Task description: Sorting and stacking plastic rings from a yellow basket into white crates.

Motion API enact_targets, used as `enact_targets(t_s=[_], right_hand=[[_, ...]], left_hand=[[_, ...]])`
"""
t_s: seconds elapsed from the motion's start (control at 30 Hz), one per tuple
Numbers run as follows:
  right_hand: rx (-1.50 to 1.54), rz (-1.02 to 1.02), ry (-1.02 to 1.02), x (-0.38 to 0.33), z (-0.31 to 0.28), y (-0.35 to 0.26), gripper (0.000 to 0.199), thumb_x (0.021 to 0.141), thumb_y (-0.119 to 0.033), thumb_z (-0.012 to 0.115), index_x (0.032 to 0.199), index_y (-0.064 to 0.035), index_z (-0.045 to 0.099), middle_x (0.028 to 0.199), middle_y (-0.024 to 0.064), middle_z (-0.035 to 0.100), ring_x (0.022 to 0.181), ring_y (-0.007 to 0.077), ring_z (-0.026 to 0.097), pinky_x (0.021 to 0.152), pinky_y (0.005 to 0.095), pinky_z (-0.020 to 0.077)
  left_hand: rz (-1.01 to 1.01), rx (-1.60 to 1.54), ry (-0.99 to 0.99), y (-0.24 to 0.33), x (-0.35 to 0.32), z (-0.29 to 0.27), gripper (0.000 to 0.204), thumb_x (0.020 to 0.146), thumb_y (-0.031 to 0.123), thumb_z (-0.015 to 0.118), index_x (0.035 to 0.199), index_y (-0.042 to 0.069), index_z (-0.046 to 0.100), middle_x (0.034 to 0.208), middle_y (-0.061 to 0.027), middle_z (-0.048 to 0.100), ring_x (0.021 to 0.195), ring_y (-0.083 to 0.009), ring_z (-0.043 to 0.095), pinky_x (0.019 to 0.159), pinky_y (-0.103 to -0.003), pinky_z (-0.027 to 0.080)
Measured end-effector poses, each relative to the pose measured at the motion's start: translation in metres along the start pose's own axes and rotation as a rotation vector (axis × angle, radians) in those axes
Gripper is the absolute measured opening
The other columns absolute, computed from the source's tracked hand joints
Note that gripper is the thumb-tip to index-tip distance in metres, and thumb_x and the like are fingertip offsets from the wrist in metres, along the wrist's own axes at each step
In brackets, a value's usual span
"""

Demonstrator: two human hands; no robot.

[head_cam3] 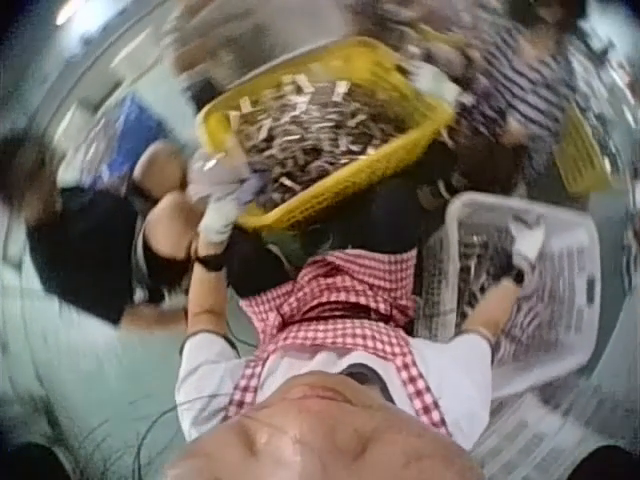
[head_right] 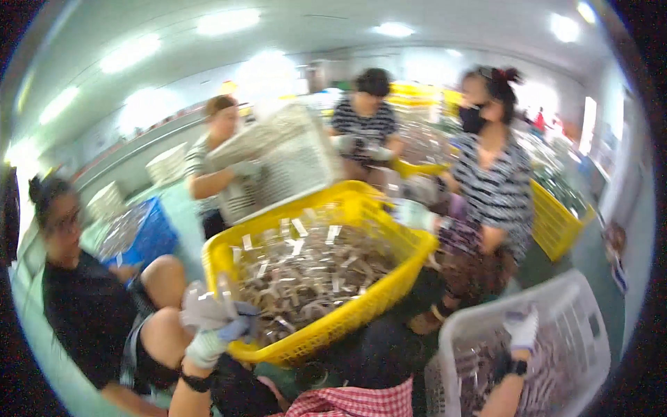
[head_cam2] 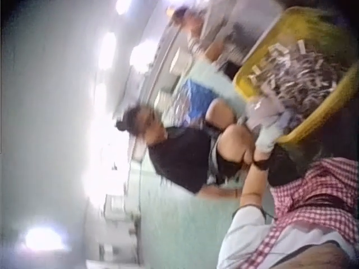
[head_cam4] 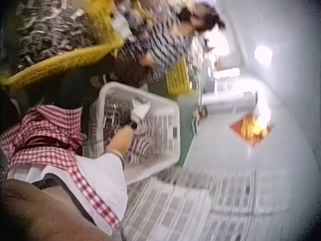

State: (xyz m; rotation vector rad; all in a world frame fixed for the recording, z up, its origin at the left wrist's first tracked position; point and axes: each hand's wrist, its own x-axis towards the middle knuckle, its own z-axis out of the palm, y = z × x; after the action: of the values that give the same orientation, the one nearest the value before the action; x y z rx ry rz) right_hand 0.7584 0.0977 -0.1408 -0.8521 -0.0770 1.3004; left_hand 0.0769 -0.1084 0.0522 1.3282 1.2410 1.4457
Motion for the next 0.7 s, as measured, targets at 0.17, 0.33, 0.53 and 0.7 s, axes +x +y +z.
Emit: enact_targets(t_s=[0.17, 0.33, 0.53, 0.7], right_hand=[[-0.115, -0.007, -0.788, -0.192, 0.225, 0.076, 0.046, 0.094, -0.039, 0.048, 0.119, -0.0002, 0.051, 0.119, 0.0151, 0.056, 0.11, 0.0267, 0.055, 0.096, 0.043, 0.0427], [-0.858, -0.247, -1.702, -0.341, 0.294, 0.186, 0.077, 0.087, -0.061, 0.047, 0.127, 0.005, 0.045, 0.123, 0.0162, 0.054, 0.117, 0.0261, 0.051, 0.099, 0.0384, 0.0389], [-1.153, 0.708, -1.658, -0.397, 0.295, 0.345, 0.075, 0.089, -0.061, 0.042, 0.135, -0.0013, 0.039, 0.13, 0.0163, 0.049, 0.12, 0.0279, 0.048, 0.102, 0.0427, 0.0378], [-0.92, 0.741, -1.86, -0.483, 0.307, 0.398, 0.073, 0.083, -0.041, 0.054, 0.137, -0.0014, 0.028, 0.116, 0.0163, 0.053, 0.107, 0.0263, 0.051, 0.092, 0.0384, 0.0415]], left_hand=[[-0.243, -0.199, -0.233, 0.015, -0.061, -0.007, 0.042, 0.084, 0.027, 0.067, 0.117, 0.004, 0.057, 0.094, -0.0067, 0.063, 0.082, -0.0113, 0.06, 0.072, -0.025, 0.049], [0.778, 1.334, -0.351, -0.024, -0.118, 0.002, 0.053, 0.082, 0.032, 0.068, 0.125, 0.006, 0.052, 0.123, -0.0056, 0.057, 0.12, -0.0196, 0.048, 0.103, -0.035, 0.037], [0.237, 0.962, -0.146, -0.062, -0.155, -0.008, 0.048, 0.089, 0.045, 0.05, 0.116, 0.006, 0.058, 0.113, -0.0139, 0.06, 0.108, -0.0247, 0.055, 0.095, -0.037, 0.04], [0.43, 0.92, 0.229, -0.074, -0.17, -0.02, 0.042, 0.083, 0.04, 0.058, 0.105, 0.005, 0.059, 0.101, -0.0122, 0.061, 0.093, -0.026, 0.057, 0.082, -0.038, 0.043]])
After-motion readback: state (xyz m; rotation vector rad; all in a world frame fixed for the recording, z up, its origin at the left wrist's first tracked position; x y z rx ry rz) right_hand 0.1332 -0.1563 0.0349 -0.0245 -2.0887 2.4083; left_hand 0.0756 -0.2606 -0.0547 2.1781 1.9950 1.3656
